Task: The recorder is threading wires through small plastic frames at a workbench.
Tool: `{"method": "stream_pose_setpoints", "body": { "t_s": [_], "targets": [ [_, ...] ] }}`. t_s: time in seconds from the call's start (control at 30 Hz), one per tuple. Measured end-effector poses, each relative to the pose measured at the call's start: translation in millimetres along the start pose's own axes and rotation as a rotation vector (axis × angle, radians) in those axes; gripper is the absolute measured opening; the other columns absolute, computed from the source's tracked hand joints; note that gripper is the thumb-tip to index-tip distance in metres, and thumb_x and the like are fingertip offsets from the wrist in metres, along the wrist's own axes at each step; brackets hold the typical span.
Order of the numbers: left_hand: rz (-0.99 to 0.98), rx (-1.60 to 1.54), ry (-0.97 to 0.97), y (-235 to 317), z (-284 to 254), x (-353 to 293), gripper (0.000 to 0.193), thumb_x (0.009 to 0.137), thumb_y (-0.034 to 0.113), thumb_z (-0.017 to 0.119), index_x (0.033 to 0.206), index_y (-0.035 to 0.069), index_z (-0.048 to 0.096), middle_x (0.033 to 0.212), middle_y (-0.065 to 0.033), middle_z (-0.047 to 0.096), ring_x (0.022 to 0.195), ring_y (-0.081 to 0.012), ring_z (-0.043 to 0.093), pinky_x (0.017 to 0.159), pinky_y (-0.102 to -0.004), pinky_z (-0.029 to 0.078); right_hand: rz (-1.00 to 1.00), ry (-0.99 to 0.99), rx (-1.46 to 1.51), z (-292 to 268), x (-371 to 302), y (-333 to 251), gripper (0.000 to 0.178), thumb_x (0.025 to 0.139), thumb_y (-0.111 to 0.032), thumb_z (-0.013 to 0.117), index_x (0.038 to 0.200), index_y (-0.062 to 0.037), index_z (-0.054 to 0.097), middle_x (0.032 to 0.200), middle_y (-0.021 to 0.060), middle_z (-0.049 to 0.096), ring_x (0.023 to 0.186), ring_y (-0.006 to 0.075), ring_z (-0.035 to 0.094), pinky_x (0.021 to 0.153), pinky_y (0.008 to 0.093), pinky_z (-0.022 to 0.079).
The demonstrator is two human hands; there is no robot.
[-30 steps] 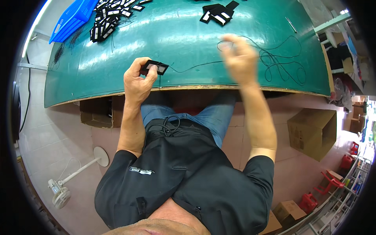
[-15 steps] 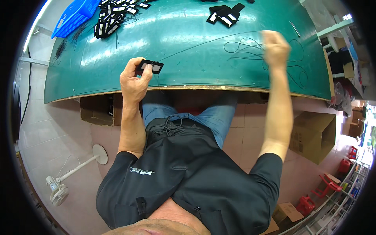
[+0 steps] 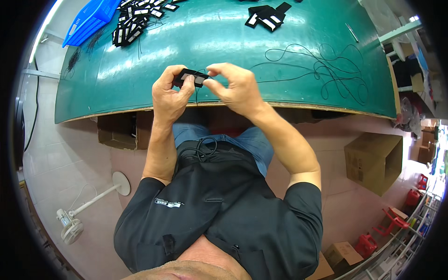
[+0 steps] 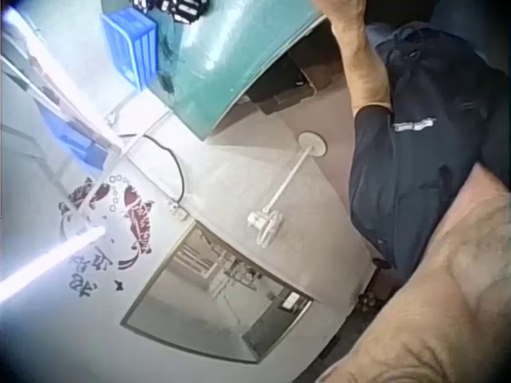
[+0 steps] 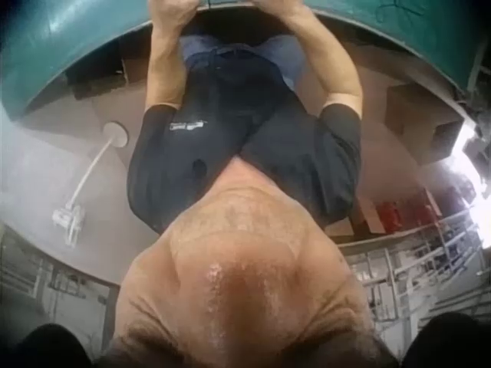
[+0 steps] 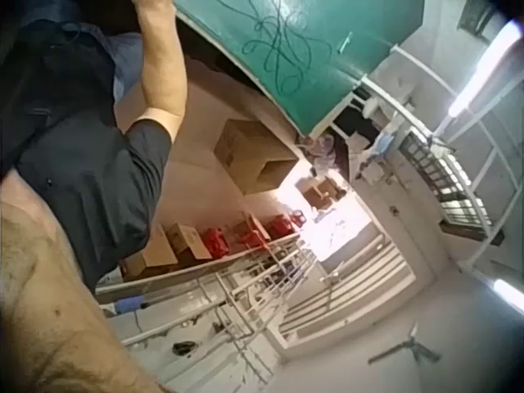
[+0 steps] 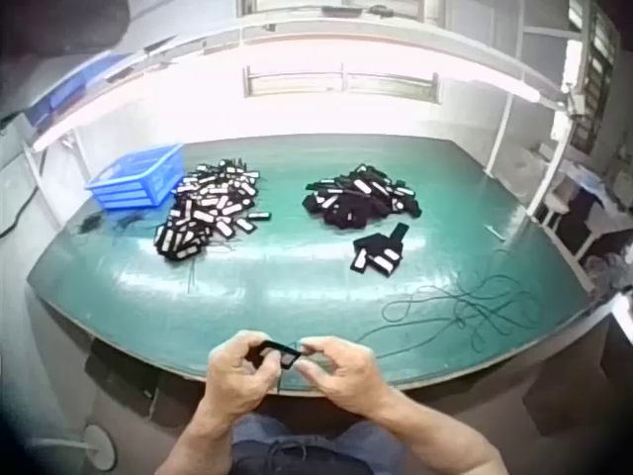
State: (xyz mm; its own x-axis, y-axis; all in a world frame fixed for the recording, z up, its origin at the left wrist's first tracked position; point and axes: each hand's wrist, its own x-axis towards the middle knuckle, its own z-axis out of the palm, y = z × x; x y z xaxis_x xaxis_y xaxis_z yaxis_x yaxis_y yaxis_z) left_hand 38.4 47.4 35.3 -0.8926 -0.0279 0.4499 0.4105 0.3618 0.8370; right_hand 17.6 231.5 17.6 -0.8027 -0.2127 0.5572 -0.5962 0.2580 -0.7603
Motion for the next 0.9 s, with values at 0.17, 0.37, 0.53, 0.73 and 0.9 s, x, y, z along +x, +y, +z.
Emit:
{"method": "stream_pose_setpoints", "body": {
  "t_s": [0.17,0.37,0.53,0.73,0.9],
  "targets": [
    [-0.051,-0.003,0.001,-1,-5,-2,0.014,0.085,-0.002,0.067,0.099,0.000,0.064,0.080,0.0022,0.063,0.070,-0.0032,0.054,0.064,-0.0193,0.046,0.038,-0.026,-0.034,-4,0,10,0.008,0.090,-0.007,0.069,0.096,-0.0028,0.072,0.079,0.0050,0.070,0.067,0.0083,0.062,0.059,0.0234,0.048],
    [-0.054,0.032,0.067,-15,-18,-6,0.014,0.083,-0.002,0.068,0.097,0.000,0.064,0.078,-0.0002,0.063,0.068,-0.0051,0.056,0.060,-0.0208,0.046,0.365,0.571,-0.435,-176,23,95,0.016,0.094,-0.019,0.066,0.094,-0.0056,0.074,0.079,0.0017,0.070,0.069,0.0072,0.057,0.062,0.0235,0.045],
    [-0.031,0.031,0.061,-16,-14,-1,0.015,0.083,-0.002,0.068,0.097,0.000,0.064,0.078,-0.0008,0.063,0.067,-0.0055,0.056,0.060,-0.0214,0.047,0.372,0.888,-0.688,-267,-1,127,0.015,0.094,-0.017,0.065,0.096,-0.0042,0.074,0.087,0.0024,0.072,0.080,0.0111,0.065,0.074,0.0268,0.052],
    [-0.049,0.027,0.003,-8,-3,-3,0.014,0.084,-0.002,0.067,0.098,0.000,0.064,0.079,0.0013,0.063,0.069,-0.0042,0.055,0.064,-0.0202,0.047,0.222,0.141,-0.104,-59,-2,21,0.015,0.089,-0.008,0.070,0.104,-0.0063,0.072,0.094,0.0026,0.071,0.086,0.0085,0.063,0.075,0.0219,0.051],
    [-0.010,0.019,-0.049,-1,-3,-3,0.014,0.084,-0.003,0.068,0.097,0.000,0.064,0.080,0.0009,0.063,0.071,-0.0048,0.056,0.066,-0.0202,0.047,0.212,-0.049,0.212,6,-8,19,0.021,0.089,-0.012,0.072,0.109,-0.0056,0.070,0.088,-0.0002,0.068,0.064,0.0035,0.049,0.056,0.0206,0.041]
  ]
}}
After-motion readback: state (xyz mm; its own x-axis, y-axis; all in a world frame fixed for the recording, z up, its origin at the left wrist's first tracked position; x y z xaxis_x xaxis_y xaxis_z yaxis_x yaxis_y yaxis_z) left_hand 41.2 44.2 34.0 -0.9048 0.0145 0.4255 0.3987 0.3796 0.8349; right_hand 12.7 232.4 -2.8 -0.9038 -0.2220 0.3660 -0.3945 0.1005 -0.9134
